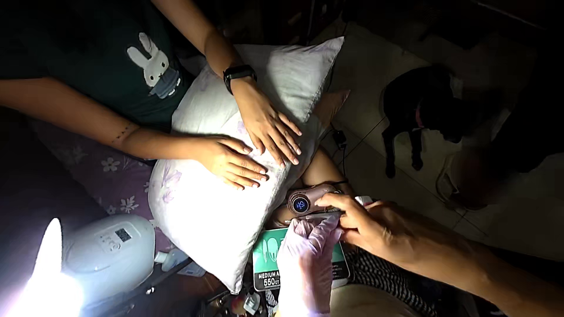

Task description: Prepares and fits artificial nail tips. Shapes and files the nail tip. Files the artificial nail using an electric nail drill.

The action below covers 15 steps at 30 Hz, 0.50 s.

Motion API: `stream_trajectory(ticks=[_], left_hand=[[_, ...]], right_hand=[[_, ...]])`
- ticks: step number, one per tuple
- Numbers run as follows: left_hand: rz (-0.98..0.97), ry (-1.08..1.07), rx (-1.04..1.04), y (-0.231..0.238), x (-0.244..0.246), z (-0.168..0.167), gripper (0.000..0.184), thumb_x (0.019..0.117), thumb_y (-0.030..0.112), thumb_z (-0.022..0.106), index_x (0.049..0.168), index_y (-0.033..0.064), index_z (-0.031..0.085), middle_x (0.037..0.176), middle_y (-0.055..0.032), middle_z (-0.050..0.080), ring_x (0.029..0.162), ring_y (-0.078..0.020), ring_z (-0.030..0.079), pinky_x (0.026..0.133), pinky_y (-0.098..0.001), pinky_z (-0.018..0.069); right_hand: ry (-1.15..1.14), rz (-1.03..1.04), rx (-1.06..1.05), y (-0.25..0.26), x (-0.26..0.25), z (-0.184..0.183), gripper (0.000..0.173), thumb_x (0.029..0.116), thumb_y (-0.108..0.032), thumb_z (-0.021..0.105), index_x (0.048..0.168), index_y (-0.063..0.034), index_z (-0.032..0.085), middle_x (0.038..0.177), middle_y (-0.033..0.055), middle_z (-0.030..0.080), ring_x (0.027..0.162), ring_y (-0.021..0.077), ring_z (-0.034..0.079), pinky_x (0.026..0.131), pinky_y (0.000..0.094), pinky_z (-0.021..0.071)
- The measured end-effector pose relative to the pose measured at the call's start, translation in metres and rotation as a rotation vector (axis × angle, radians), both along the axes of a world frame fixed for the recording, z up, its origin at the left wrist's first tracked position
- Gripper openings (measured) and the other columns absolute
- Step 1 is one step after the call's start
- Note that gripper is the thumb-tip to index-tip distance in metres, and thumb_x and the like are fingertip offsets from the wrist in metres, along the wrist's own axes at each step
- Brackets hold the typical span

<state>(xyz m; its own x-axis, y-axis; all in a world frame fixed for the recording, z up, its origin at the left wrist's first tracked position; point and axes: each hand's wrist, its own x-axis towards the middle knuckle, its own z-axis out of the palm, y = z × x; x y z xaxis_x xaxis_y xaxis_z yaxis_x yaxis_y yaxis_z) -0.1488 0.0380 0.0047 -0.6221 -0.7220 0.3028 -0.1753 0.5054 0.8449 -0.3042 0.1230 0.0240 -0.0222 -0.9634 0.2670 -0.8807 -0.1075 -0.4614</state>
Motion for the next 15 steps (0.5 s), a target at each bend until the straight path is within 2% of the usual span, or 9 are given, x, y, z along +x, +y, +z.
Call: stream_trajectory(ticks=[1, 2, 4, 6, 7, 9, 12, 14, 15], left_hand=[[0.002, -0.012, -0.076, -0.002, -0.002, -0.003, 0.009, 0.0851, 0.014, 0.076, 0.089, 0.0081, 0.080, 0.082, -0.0053, 0.073, 0.085, -0.0063, 0.067, 0.080, -0.0133, 0.0495], [0.002, -0.026, -0.085, -0.004, -0.002, -0.004, 0.009, 0.0877, 0.018, 0.074, 0.089, 0.0104, 0.080, 0.083, -0.0031, 0.072, 0.088, -0.0056, 0.066, 0.082, -0.0130, 0.0488], [0.016, -0.013, 0.032, -0.006, 0.000, -0.006, 0.008, 0.0910, 0.019, 0.073, 0.091, 0.0136, 0.079, 0.087, 0.0017, 0.072, 0.092, -0.0023, 0.064, 0.085, -0.0136, 0.0479], [0.020, 0.038, 0.199, -0.012, 0.004, -0.009, 0.004, 0.0909, 0.017, 0.074, 0.089, 0.0146, 0.077, 0.092, 0.0040, 0.074, 0.095, -0.0019, 0.066, 0.087, -0.0174, 0.0519], [0.029, 0.066, 0.290, -0.016, 0.002, -0.009, 0.002, 0.0874, 0.009, 0.077, 0.086, 0.0102, 0.078, 0.091, 0.0005, 0.075, 0.092, -0.0053, 0.069, 0.086, -0.0219, 0.0551], [0.086, 0.056, 0.478, -0.022, -0.004, -0.006, 0.005, 0.0774, 0.003, 0.082, 0.080, 0.0048, 0.078, 0.085, -0.0050, 0.075, 0.084, -0.0105, 0.072, 0.080, -0.0256, 0.0597], [0.165, 0.009, 0.833, -0.028, -0.017, 0.010, 0.011, 0.0712, -0.001, 0.085, 0.075, 0.0057, 0.077, 0.078, -0.0041, 0.074, 0.076, -0.0074, 0.071, 0.073, -0.0229, 0.0588], [0.137, 0.084, 0.976, -0.029, -0.022, 0.006, 0.008, 0.0772, 0.002, 0.081, 0.073, 0.0059, 0.076, 0.074, -0.0035, 0.073, 0.072, -0.0064, 0.070, 0.071, -0.0227, 0.0586], [0.120, 0.127, 0.996, -0.031, -0.022, -0.002, 0.013, 0.0866, 0.008, 0.074, 0.074, 0.0071, 0.075, 0.074, -0.0021, 0.073, 0.072, -0.0063, 0.069, 0.072, -0.0230, 0.0581]], right_hand=[[-0.013, -0.033, -0.015, 0.000, 0.000, -0.002, 0.043, 0.0952, -0.012, 0.060, 0.136, -0.0024, 0.051, 0.060, -0.0011, 0.056, 0.045, 0.0148, 0.052, 0.042, 0.0266, 0.0448], [-0.027, -0.076, -0.033, 0.000, 0.000, -0.005, 0.032, 0.0961, -0.017, 0.061, 0.126, -0.0044, 0.056, 0.060, -0.0011, 0.056, 0.045, 0.0141, 0.052, 0.042, 0.0262, 0.0441], [-0.075, -0.141, -0.091, -0.003, 0.000, -0.015, 0.019, 0.0953, -0.027, 0.063, 0.099, -0.0085, 0.065, 0.061, 0.0001, 0.060, 0.050, 0.0113, 0.057, 0.046, 0.0230, 0.0451], [-0.137, -0.149, -0.133, -0.006, 0.003, -0.022, 0.026, 0.0983, -0.031, 0.062, 0.087, -0.0084, 0.066, 0.064, 0.0025, 0.061, 0.055, 0.0108, 0.059, 0.051, 0.0210, 0.0463], [-0.172, -0.153, -0.150, -0.007, 0.004, -0.025, 0.026, 0.0993, -0.030, 0.062, 0.085, -0.0082, 0.067, 0.066, 0.0032, 0.062, 0.058, 0.0105, 0.060, 0.053, 0.0204, 0.0469], [-0.264, -0.164, -0.162, -0.007, 0.003, -0.029, 0.026, 0.0986, -0.028, 0.064, 0.083, -0.0082, 0.068, 0.067, 0.0029, 0.064, 0.061, 0.0080, 0.061, 0.056, 0.0182, 0.0473], [-0.558, -0.111, -0.102, -0.009, -0.009, -0.033, 0.022, 0.0952, -0.026, 0.069, 0.083, -0.0070, 0.072, 0.072, -0.0009, 0.070, 0.066, -0.0042, 0.064, 0.063, 0.0087, 0.0510], [-0.817, -0.075, -0.028, -0.008, -0.017, -0.035, 0.022, 0.0956, -0.024, 0.072, 0.085, -0.0052, 0.072, 0.074, -0.0041, 0.072, 0.067, -0.0075, 0.066, 0.063, 0.0079, 0.0548], [-0.929, -0.068, -0.004, -0.009, -0.020, -0.036, 0.019, 0.0958, -0.022, 0.072, 0.087, -0.0049, 0.072, 0.076, -0.0049, 0.073, 0.068, -0.0063, 0.067, 0.063, 0.0097, 0.0571]])
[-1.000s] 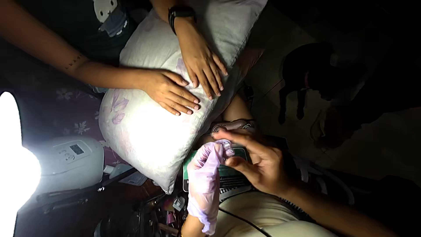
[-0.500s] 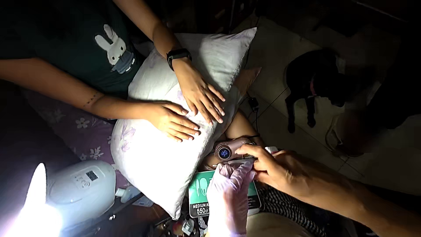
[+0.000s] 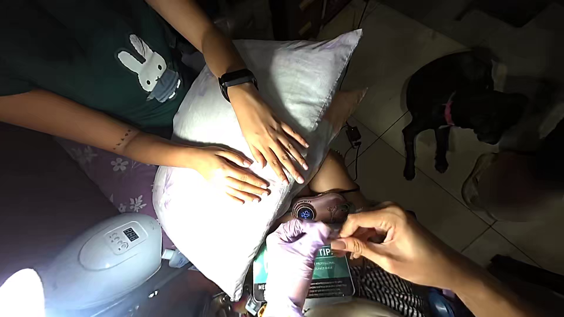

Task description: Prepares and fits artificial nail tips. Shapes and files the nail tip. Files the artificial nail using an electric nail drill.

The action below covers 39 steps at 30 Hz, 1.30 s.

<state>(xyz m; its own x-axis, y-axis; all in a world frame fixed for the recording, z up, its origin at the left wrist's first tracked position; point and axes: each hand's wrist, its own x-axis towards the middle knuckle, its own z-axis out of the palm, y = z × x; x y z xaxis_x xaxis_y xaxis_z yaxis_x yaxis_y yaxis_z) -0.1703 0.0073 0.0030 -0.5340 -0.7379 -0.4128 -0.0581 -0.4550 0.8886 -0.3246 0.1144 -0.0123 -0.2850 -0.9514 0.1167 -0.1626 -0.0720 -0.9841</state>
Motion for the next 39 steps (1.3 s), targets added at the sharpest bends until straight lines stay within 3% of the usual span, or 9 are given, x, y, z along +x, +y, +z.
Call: stream_trajectory(ticks=[2, 5, 6, 9, 14, 19, 23, 31, 39], left_hand=[[0.044, 0.038, 0.020, -0.006, 0.000, -0.012, 0.031, 0.1055, 0.015, 0.049, 0.085, 0.0042, 0.070, 0.080, -0.0031, 0.072, 0.076, -0.0084, 0.068, 0.073, -0.0241, 0.0567], [0.109, 0.151, 0.157, -0.018, -0.009, -0.011, 0.033, 0.1094, 0.013, 0.038, 0.123, -0.0049, 0.062, 0.108, -0.0140, 0.076, 0.099, -0.0188, 0.075, 0.086, -0.0300, 0.0610], [0.124, 0.237, 0.208, -0.022, -0.013, -0.009, 0.033, 0.1095, 0.013, 0.036, 0.127, -0.0046, 0.059, 0.114, -0.0169, 0.074, 0.105, -0.0224, 0.074, 0.090, -0.0328, 0.0601], [0.174, 0.377, 0.289, -0.037, -0.026, -0.006, 0.031, 0.1097, 0.018, 0.036, 0.111, 0.0034, 0.063, 0.108, -0.0144, 0.073, 0.102, -0.0224, 0.072, 0.092, -0.0355, 0.0587], [0.104, 0.406, 0.205, -0.050, -0.040, -0.010, 0.024, 0.1064, 0.020, 0.048, 0.099, 0.0086, 0.069, 0.091, -0.0044, 0.067, 0.083, -0.0124, 0.065, 0.078, -0.0282, 0.0562], [0.079, 0.426, 0.215, -0.052, -0.038, -0.011, 0.018, 0.1034, 0.021, 0.056, 0.102, 0.0077, 0.069, 0.088, -0.0053, 0.067, 0.080, -0.0127, 0.067, 0.073, -0.0284, 0.0592], [0.088, 0.403, 0.234, -0.052, -0.033, -0.012, 0.017, 0.1018, 0.019, 0.058, 0.106, 0.0070, 0.069, 0.089, -0.0076, 0.069, 0.079, -0.0126, 0.069, 0.072, -0.0278, 0.0596], [0.134, 0.446, 0.228, -0.052, -0.034, -0.014, 0.014, 0.0986, 0.013, 0.062, 0.104, 0.0049, 0.072, 0.092, -0.0087, 0.071, 0.087, -0.0139, 0.070, 0.082, -0.0301, 0.0586], [0.118, 0.426, 0.234, -0.053, -0.035, -0.013, 0.013, 0.0988, 0.015, 0.062, 0.103, 0.0061, 0.071, 0.088, -0.0073, 0.069, 0.079, -0.0117, 0.068, 0.076, -0.0273, 0.0586]], right_hand=[[-0.165, -0.011, 0.005, -0.003, -0.006, -0.004, 0.013, 0.0966, -0.016, 0.072, 0.094, -0.0036, 0.073, 0.086, -0.0019, 0.077, 0.075, 0.0016, 0.073, 0.067, 0.0170, 0.0624], [-0.302, -0.071, -0.014, -0.009, -0.016, -0.010, 0.013, 0.0967, -0.009, 0.071, 0.103, 0.0005, 0.078, 0.106, 0.0072, 0.078, 0.087, 0.0154, 0.077, 0.074, 0.0268, 0.0669], [-0.312, -0.103, -0.019, -0.013, -0.017, -0.012, 0.014, 0.0970, -0.009, 0.070, 0.104, 0.0012, 0.078, 0.107, 0.0089, 0.078, 0.089, 0.0174, 0.078, 0.075, 0.0275, 0.0671], [-0.370, -0.155, -0.040, -0.024, -0.010, -0.013, 0.014, 0.0994, -0.007, 0.066, 0.106, 0.0032, 0.075, 0.103, 0.0103, 0.078, 0.090, 0.0197, 0.078, 0.077, 0.0290, 0.0677], [-0.451, -0.205, -0.048, -0.038, 0.003, -0.012, 0.014, 0.1037, -0.009, 0.059, 0.105, 0.0004, 0.070, 0.095, 0.0074, 0.076, 0.084, 0.0172, 0.076, 0.079, 0.0312, 0.0662], [-0.457, -0.183, -0.045, -0.046, 0.004, -0.008, 0.014, 0.1006, -0.005, 0.064, 0.106, 0.0030, 0.073, 0.102, 0.0135, 0.076, 0.089, 0.0228, 0.077, 0.081, 0.0339, 0.0671], [-0.409, -0.181, -0.059, -0.052, 0.008, -0.003, 0.011, 0.0986, -0.004, 0.065, 0.102, 0.0018, 0.074, 0.111, 0.0115, 0.074, 0.093, 0.0213, 0.076, 0.081, 0.0329, 0.0672], [-0.282, -0.291, -0.103, -0.063, 0.019, -0.002, 0.007, 0.0949, -0.004, 0.069, 0.097, -0.0014, 0.075, 0.107, 0.0051, 0.072, 0.094, 0.0129, 0.073, 0.083, 0.0259, 0.0642], [-0.285, -0.298, -0.101, -0.065, 0.019, -0.003, 0.006, 0.0935, 0.000, 0.069, 0.095, -0.0002, 0.075, 0.108, 0.0056, 0.072, 0.094, 0.0127, 0.073, 0.084, 0.0260, 0.0645]])
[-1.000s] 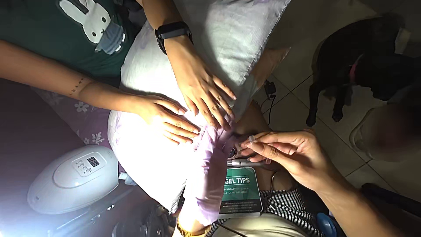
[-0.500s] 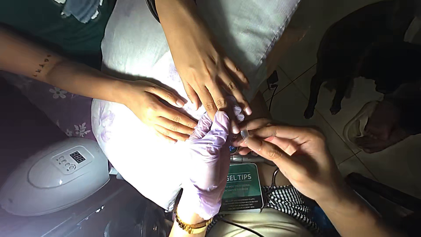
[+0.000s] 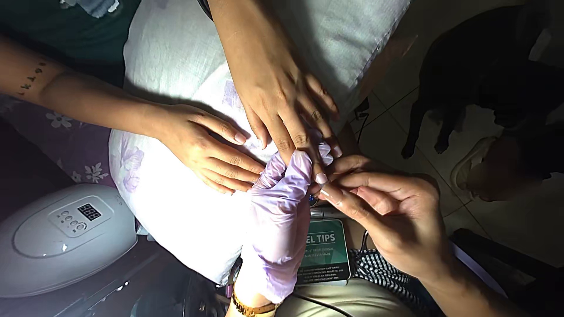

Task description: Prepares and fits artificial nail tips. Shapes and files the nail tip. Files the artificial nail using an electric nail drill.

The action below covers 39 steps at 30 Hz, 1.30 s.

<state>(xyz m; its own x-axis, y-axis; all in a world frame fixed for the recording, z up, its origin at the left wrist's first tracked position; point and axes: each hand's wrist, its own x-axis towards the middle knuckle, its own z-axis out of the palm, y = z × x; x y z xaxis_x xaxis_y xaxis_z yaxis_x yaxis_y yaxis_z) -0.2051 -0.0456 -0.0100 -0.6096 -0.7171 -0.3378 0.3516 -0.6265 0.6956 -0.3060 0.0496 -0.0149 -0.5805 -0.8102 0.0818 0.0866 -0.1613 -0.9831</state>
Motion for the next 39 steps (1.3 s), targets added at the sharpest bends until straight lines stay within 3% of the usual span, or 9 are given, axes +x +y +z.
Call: stream_trajectory(ticks=[9, 18, 25, 30, 34, 39], left_hand=[[-0.010, 0.010, 0.019, 0.000, 0.000, 0.002, 0.013, 0.0983, 0.017, 0.064, 0.102, 0.0070, 0.072, 0.086, -0.0057, 0.069, 0.078, -0.0106, 0.067, 0.075, -0.0262, 0.0582], [-0.045, 0.020, 0.018, -0.003, -0.005, 0.006, 0.015, 0.1012, 0.015, 0.058, 0.096, 0.0086, 0.070, 0.078, -0.0024, 0.065, 0.072, -0.0077, 0.064, 0.069, -0.0230, 0.0562], [-0.049, 0.027, 0.014, -0.004, -0.002, 0.005, 0.014, 0.1006, 0.017, 0.060, 0.098, 0.0087, 0.071, 0.083, -0.0034, 0.067, 0.078, -0.0090, 0.066, 0.073, -0.0248, 0.0576], [-0.068, 0.043, 0.025, -0.004, 0.001, 0.004, 0.015, 0.1010, 0.022, 0.061, 0.105, 0.0096, 0.070, 0.090, -0.0042, 0.068, 0.085, -0.0103, 0.068, 0.079, -0.0272, 0.0580], [-0.029, 0.053, 0.013, -0.004, 0.001, 0.003, 0.014, 0.1010, 0.017, 0.059, 0.101, 0.0095, 0.071, 0.087, -0.0034, 0.069, 0.082, -0.0094, 0.068, 0.079, -0.0266, 0.0581], [-0.063, 0.099, -0.025, -0.005, 0.004, 0.000, 0.016, 0.1024, 0.021, 0.059, 0.106, 0.0088, 0.069, 0.093, -0.0030, 0.069, 0.089, -0.0098, 0.067, 0.084, -0.0266, 0.0569]], right_hand=[[-0.064, 0.029, -0.012, 0.001, -0.004, -0.003, 0.005, 0.0929, -0.002, 0.072, 0.094, -0.0015, 0.076, 0.105, 0.0060, 0.072, 0.092, 0.0150, 0.073, 0.081, 0.0282, 0.0653], [-0.128, 0.088, -0.028, 0.001, -0.009, -0.004, 0.007, 0.0951, -0.005, 0.070, 0.099, -0.0056, 0.076, 0.106, 0.0036, 0.071, 0.092, 0.0134, 0.072, 0.082, 0.0294, 0.0648], [-0.075, 0.049, -0.014, -0.001, -0.005, -0.004, 0.004, 0.0936, -0.004, 0.071, 0.095, -0.0045, 0.074, 0.106, 0.0045, 0.069, 0.091, 0.0145, 0.072, 0.080, 0.0303, 0.0654], [0.026, -0.004, -0.002, -0.002, 0.001, 0.000, 0.003, 0.0920, -0.002, 0.070, 0.091, -0.0028, 0.073, 0.105, 0.0037, 0.069, 0.093, 0.0119, 0.071, 0.079, 0.0260, 0.0648], [0.107, -0.044, 0.016, -0.003, 0.005, 0.002, 0.003, 0.0908, -0.002, 0.070, 0.090, -0.0014, 0.073, 0.105, 0.0040, 0.070, 0.092, 0.0105, 0.071, 0.077, 0.0239, 0.0640], [0.200, -0.103, 0.004, -0.004, 0.009, -0.001, 0.004, 0.0893, -0.003, 0.070, 0.087, -0.0009, 0.073, 0.105, 0.0053, 0.070, 0.093, 0.0094, 0.070, 0.076, 0.0220, 0.0632]])
